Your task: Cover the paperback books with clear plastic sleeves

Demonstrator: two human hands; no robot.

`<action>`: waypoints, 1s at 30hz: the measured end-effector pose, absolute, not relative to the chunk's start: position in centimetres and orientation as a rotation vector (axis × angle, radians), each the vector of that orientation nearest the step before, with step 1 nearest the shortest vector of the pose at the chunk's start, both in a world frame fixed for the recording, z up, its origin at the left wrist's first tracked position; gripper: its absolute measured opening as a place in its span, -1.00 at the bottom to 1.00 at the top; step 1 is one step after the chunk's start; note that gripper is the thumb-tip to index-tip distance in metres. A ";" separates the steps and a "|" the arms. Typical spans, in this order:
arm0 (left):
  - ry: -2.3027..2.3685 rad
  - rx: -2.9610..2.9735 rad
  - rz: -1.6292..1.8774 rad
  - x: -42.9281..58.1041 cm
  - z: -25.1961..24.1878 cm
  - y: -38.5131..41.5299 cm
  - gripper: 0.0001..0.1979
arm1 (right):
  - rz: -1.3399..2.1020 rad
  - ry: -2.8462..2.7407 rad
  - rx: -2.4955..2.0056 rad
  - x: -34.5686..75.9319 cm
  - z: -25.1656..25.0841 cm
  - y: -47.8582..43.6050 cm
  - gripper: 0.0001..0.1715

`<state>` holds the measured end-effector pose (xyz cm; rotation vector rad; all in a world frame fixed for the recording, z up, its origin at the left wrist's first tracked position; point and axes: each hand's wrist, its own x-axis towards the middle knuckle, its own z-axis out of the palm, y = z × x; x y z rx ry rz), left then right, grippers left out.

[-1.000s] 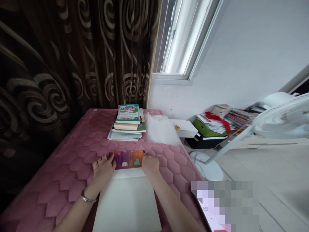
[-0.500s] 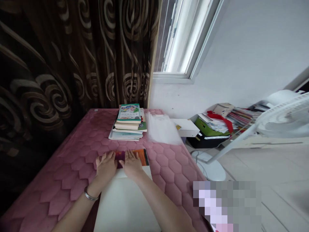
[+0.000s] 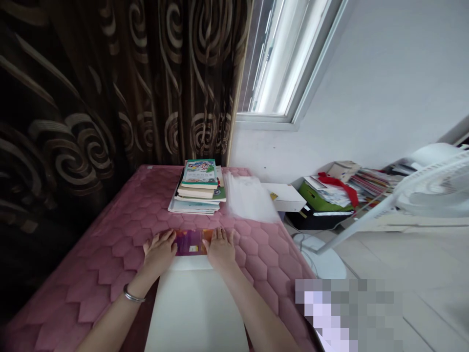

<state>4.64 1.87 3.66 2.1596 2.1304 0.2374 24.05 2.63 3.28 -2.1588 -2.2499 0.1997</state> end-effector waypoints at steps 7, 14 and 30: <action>2.287 2.135 0.232 2.8 3.8 -1.5 -0.61 | 0.152 -2.358 -2.157 24.1 3.3 2.6 -0.32; 2.266 2.106 0.285 3.8 3.4 -3.9 -0.66 | 0.092 -2.359 -2.197 23.8 4.4 2.8 -0.35; 2.248 2.073 0.282 3.7 3.3 -4.0 -0.64 | 0.487 -2.428 -1.920 14.2 5.1 7.9 -0.36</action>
